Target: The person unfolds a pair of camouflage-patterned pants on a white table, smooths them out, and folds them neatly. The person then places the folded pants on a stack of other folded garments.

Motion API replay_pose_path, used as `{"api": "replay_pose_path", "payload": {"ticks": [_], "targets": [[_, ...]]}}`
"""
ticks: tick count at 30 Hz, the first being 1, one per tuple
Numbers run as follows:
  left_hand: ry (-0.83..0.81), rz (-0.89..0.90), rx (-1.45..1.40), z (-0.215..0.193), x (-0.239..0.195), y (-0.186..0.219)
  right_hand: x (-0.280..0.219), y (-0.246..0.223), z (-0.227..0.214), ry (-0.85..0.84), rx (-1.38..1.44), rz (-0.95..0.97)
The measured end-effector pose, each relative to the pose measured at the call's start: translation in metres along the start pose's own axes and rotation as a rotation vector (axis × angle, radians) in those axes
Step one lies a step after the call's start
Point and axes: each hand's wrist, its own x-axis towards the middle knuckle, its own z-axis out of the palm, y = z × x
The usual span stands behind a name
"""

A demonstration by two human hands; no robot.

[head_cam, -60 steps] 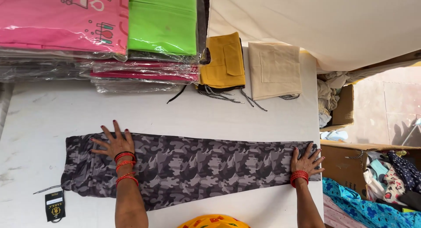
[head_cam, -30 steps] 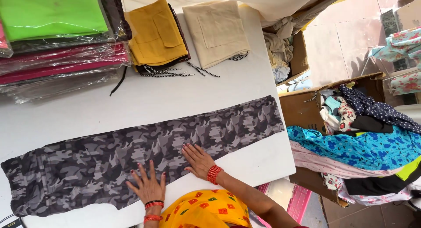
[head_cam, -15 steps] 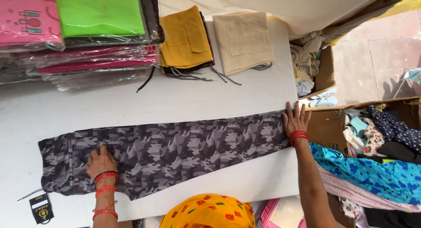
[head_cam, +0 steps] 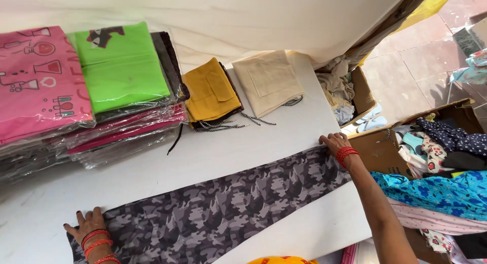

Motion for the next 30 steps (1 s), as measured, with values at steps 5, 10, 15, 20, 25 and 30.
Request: {"api": "replay_pose_path", "payload": {"ticks": [5,10,15,20,25,30], "targets": [[-0.053,0.024,0.015,0.000,0.012,-0.011,0.021,0.005,0.010,-0.041,0.107,0.011],[-0.090,0.049,-0.053,0.003,-0.003,-0.031,0.013,0.006,0.014,0.063,0.103,-0.048],[0.078,0.057,-0.236,-0.004,-0.035,-0.070,0.004,0.020,0.006,0.133,-0.028,-0.019],[0.379,0.029,-0.383,-0.027,-0.062,-0.121,-0.017,0.043,-0.054,0.441,0.040,0.001],[0.736,0.000,-0.385,-0.039,-0.094,-0.156,-0.030,0.074,-0.082,0.715,0.109,0.011],[0.937,0.018,-0.398,-0.005,-0.139,-0.151,-0.031,0.089,-0.047,0.854,0.156,0.163]]}}
